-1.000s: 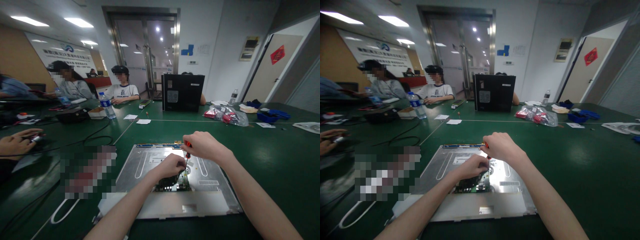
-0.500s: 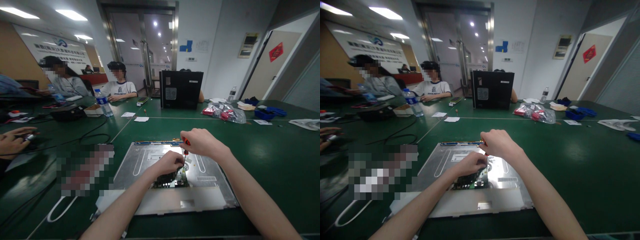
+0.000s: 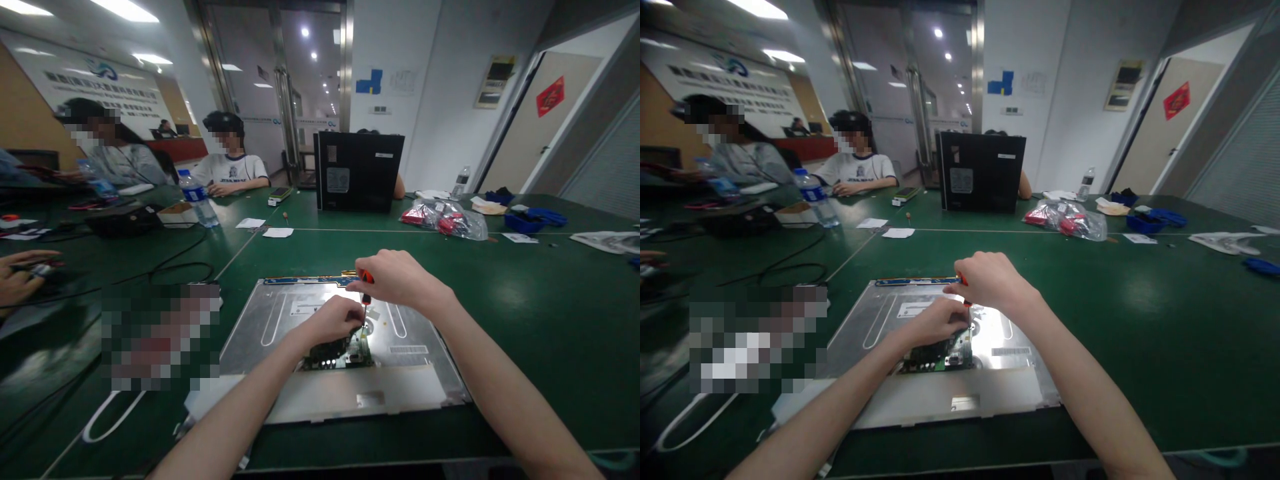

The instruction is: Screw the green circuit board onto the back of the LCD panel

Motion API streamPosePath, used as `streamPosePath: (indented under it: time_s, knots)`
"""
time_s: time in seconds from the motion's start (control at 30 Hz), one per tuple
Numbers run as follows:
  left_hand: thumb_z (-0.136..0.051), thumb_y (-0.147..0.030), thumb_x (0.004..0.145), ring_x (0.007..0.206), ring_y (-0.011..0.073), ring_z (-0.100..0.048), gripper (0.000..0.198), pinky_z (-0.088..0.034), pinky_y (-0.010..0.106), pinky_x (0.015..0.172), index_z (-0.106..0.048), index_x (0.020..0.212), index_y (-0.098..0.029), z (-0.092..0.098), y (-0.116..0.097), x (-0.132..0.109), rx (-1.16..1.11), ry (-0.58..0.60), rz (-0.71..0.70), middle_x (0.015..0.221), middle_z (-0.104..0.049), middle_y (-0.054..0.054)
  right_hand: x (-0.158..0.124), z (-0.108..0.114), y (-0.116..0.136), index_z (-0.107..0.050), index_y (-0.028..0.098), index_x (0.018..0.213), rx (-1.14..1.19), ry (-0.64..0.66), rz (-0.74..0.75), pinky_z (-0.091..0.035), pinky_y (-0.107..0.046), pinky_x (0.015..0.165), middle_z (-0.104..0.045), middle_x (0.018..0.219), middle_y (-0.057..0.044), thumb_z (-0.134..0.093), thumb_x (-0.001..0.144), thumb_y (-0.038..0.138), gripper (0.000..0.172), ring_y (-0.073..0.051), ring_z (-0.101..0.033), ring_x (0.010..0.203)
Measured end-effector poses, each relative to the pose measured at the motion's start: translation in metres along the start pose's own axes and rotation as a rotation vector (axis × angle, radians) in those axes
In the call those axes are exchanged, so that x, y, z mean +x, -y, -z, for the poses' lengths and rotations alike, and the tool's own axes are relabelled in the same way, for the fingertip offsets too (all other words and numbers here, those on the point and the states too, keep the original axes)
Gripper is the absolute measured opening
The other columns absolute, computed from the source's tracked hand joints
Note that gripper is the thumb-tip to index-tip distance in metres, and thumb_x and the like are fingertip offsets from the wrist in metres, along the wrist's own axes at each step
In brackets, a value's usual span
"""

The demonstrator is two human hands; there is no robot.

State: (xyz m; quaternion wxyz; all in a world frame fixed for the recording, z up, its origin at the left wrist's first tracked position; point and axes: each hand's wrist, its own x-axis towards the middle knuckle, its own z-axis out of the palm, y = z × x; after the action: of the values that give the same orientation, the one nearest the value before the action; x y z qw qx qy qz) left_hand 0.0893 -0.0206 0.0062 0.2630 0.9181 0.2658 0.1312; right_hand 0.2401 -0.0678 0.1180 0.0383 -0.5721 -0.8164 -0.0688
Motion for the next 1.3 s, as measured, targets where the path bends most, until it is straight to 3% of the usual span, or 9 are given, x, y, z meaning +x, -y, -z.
streamPosePath:
  time_s: [0.17,0.37,0.47,0.53,0.6,0.8,0.97,1.07,1.3]
  knots:
    - [-0.055,-0.006,0.073,0.069,0.0144,-0.061,0.017,-0.04,0.021,0.065,-0.069,0.076,-0.014,-0.0004,0.0001,-0.0001,-0.043,-0.004,0.007,0.075,-0.07,0.003,-0.0035,0.0017,-0.0009,-0.056,0.021,0.094,0.017,0.012,0.055,-0.022,-0.025,0.049,-0.064,0.076,-0.003,-0.055,0.08,0.032,0.018,-0.015,-0.054,0.062]
    - [-0.055,-0.005,0.073,0.068,0.0145,-0.06,0.017,-0.04,0.021,0.064,-0.069,0.074,-0.014,-0.0004,0.0004,0.0003,-0.032,-0.013,-0.01,0.073,-0.069,0.003,-0.001,0.0019,0.0011,-0.06,0.021,0.081,-0.014,-0.006,-0.022,-0.022,-0.027,0.049,-0.063,0.071,-0.005,-0.047,0.084,0.058,0.039,-0.016,-0.055,0.061]
    - [-0.054,-0.005,0.072,0.066,0.0143,-0.059,0.017,-0.039,0.021,0.063,-0.069,0.074,-0.014,-0.0006,0.0007,0.0006,-0.039,-0.008,0.001,0.071,-0.069,0.002,0.0,0.0015,0.0016,-0.06,0.021,0.082,-0.005,0.006,-0.019,-0.021,-0.027,0.049,-0.063,0.07,-0.004,-0.046,0.088,0.049,0.032,-0.015,-0.054,0.061]
    - [-0.054,-0.006,0.073,0.067,0.0144,-0.06,0.017,-0.04,0.021,0.064,-0.069,0.075,-0.015,-0.0006,0.0006,0.0006,-0.049,-0.002,0.008,0.072,-0.069,0.002,-0.001,0.0013,0.0005,-0.059,0.022,0.09,0.002,0.0,0.005,-0.021,-0.027,0.049,-0.063,0.073,-0.003,-0.05,0.085,0.038,0.019,-0.015,-0.054,0.061]
    - [-0.054,-0.006,0.073,0.068,0.0147,-0.061,0.017,-0.04,0.022,0.064,-0.069,0.075,-0.015,-0.0005,0.0,0.0004,-0.048,-0.003,0.013,0.074,-0.07,0.002,-0.0024,0.0012,-0.0011,-0.057,0.022,0.094,0.01,-0.009,0.023,-0.022,-0.026,0.048,-0.064,0.075,-0.002,-0.054,0.08,0.033,0.018,-0.014,-0.053,0.061]
    - [-0.054,-0.005,0.072,0.068,0.0147,-0.061,0.017,-0.04,0.022,0.064,-0.068,0.075,-0.014,-0.0003,-0.001,0.0003,-0.021,-0.006,0.004,0.072,-0.069,0.003,-0.001,0.001,-0.0035,-0.06,0.021,0.083,-0.003,0.0,-0.025,-0.022,-0.027,0.049,-0.063,0.072,-0.004,-0.05,0.083,0.056,0.037,-0.016,-0.054,0.061]
    - [-0.054,-0.006,0.072,0.066,0.0142,-0.061,0.016,-0.04,0.021,0.063,-0.068,0.074,-0.015,-0.0017,0.0001,0.0005,-0.029,-0.009,0.013,0.071,-0.07,0.002,-0.0021,0.0012,-0.0027,-0.058,0.022,0.091,0.005,-0.002,0.007,-0.021,-0.027,0.049,-0.064,0.074,-0.003,-0.05,0.084,0.039,0.02,-0.015,-0.054,0.062]
    - [-0.054,-0.006,0.073,0.067,0.0143,-0.061,0.017,-0.041,0.021,0.064,-0.068,0.074,-0.015,-0.002,0.0003,0.0001,-0.036,-0.014,0.015,0.074,-0.07,0.002,-0.0044,0.0014,-0.003,-0.056,0.022,0.094,0.008,-0.016,0.035,-0.021,-0.026,0.049,-0.064,0.078,-0.003,-0.053,0.08,0.033,0.019,-0.015,-0.054,0.064]
    - [-0.053,-0.006,0.073,0.067,0.0149,-0.06,0.017,-0.04,0.022,0.063,-0.068,0.076,-0.014,-0.0013,0.0007,0.0001,-0.01,-0.01,0.007,0.073,-0.069,0.002,-0.0009,-0.0005,-0.0045,-0.057,0.022,0.086,-0.005,-0.012,-0.013,-0.021,-0.027,0.048,-0.063,0.072,-0.004,-0.05,0.083,0.053,0.033,-0.016,-0.053,0.061]
